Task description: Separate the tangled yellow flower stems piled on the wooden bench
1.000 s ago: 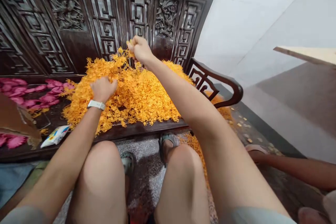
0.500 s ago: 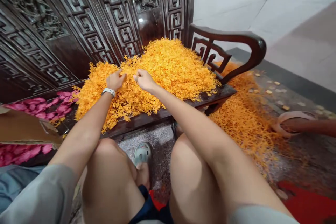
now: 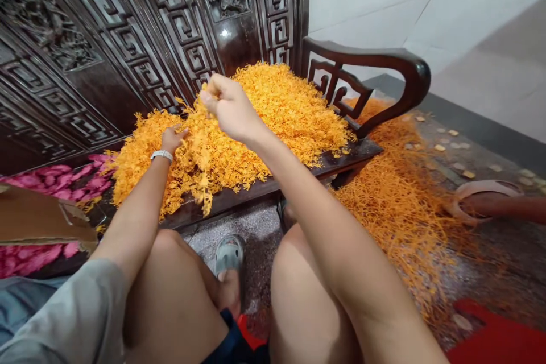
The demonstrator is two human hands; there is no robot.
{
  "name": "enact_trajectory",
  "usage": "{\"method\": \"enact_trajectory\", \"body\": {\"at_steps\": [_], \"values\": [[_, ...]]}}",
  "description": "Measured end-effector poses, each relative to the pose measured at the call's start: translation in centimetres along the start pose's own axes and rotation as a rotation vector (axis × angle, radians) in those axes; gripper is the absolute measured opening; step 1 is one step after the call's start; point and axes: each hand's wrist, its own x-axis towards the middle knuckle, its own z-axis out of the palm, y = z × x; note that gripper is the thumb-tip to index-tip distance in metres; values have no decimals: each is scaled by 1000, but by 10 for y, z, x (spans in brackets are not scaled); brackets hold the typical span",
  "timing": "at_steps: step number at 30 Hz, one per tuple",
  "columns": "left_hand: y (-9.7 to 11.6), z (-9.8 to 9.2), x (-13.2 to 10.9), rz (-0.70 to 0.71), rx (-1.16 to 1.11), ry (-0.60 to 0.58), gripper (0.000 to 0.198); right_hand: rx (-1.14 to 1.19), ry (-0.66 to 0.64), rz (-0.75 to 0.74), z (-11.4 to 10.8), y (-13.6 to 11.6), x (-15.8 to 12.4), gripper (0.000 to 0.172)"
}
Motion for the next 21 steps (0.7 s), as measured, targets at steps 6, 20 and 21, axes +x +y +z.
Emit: {"method": "enact_trajectory", "body": {"at_steps": [6,20,21], "values": [[44,-42,21,243,182,-314,82,64,63,31,-25,-7,-19,25],[184,-124,-97,934,-198,-479,54,148,212,42,-30,5,-15,21],[188,-122,-99,955,-223,-482,51,149,233,38,-31,6,-15,20]]}}
